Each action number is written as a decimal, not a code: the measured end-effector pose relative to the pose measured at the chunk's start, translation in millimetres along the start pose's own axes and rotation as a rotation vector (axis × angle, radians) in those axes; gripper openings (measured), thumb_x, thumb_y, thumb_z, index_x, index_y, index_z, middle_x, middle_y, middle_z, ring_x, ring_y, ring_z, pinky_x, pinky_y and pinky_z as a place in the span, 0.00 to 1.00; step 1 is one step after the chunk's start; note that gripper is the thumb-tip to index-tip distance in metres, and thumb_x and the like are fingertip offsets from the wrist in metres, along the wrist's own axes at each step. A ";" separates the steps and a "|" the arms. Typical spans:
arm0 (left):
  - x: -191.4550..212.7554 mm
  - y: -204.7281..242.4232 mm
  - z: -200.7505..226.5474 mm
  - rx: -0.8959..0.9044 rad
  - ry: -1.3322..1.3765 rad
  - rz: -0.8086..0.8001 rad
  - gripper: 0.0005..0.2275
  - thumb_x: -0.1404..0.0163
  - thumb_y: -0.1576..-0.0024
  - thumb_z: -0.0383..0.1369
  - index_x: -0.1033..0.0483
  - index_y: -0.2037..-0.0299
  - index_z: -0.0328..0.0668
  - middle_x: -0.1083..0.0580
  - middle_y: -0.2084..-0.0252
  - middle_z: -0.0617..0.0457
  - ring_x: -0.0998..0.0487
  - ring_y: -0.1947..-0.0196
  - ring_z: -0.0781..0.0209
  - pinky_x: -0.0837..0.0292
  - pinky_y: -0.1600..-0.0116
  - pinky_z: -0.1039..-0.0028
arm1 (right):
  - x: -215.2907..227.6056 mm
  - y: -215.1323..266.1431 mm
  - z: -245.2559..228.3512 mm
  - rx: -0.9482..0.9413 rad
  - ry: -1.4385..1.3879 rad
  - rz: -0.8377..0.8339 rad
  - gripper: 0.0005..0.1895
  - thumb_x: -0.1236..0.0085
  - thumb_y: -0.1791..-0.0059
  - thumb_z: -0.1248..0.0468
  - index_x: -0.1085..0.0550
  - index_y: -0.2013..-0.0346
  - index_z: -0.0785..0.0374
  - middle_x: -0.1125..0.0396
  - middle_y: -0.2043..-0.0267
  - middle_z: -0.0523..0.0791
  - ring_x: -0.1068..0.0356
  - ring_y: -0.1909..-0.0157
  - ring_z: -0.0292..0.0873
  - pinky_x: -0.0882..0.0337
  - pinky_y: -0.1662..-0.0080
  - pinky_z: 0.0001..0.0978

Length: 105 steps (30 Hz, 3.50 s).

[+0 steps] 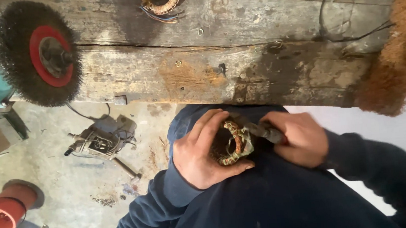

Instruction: The person works at a wooden workbench dismantling a motor stator, holding the wound copper coil in one hand and using pliers to grip, pull and cut the copper wire windings out of the stator core. They reposition the stator repeatedly and work the wire loose piece by piece, setting removed wire aside.

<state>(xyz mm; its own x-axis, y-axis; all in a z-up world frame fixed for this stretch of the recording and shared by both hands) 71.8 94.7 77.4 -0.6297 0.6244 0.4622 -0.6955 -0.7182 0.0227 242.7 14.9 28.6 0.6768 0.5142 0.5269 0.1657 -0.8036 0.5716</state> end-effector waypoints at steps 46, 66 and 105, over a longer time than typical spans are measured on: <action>-7.6 -27.8 -18.7 -0.262 -0.302 -0.111 0.35 0.31 0.57 0.45 0.28 0.40 0.40 0.26 0.41 0.41 0.19 0.48 0.43 0.21 0.53 0.63 | 25.1 -22.4 54.0 0.107 0.931 0.004 0.16 0.45 0.48 0.70 0.28 0.45 0.60 0.30 0.59 0.46 0.30 0.57 0.49 0.32 0.59 0.46; -2.2 -22.7 -12.8 -0.079 -0.255 0.115 0.37 0.29 0.58 0.47 0.28 0.41 0.36 0.25 0.43 0.42 0.18 0.52 0.48 0.21 0.50 0.66 | -16.5 -43.1 41.7 0.003 -0.397 0.358 0.13 0.30 0.55 0.61 0.21 0.61 0.66 0.26 0.65 0.46 0.32 0.73 0.42 0.34 0.67 0.31; -13.3 -26.5 -16.6 -0.071 -0.173 -0.002 0.37 0.30 0.58 0.47 0.29 0.40 0.40 0.26 0.41 0.41 0.18 0.55 0.45 0.22 0.53 0.65 | 12.1 -25.3 -11.5 0.443 -0.702 -0.035 0.13 0.43 0.45 0.60 0.28 0.58 0.68 0.35 0.53 0.49 0.32 0.53 0.45 0.33 0.51 0.33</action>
<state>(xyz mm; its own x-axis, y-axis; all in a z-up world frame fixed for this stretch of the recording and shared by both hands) 92.8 110.5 55.9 -0.5636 0.5596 0.6076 -0.7234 -0.6895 -0.0359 238.4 45.0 27.7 0.9320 0.3523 -0.0856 0.3625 -0.9097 0.2028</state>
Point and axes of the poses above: each hand's wrist, its own y-axis away from the middle knuckle, its own x-axis out of the back of the hand, z = x × y, the point moved 10 cm from there along -y, towards the middle knuckle
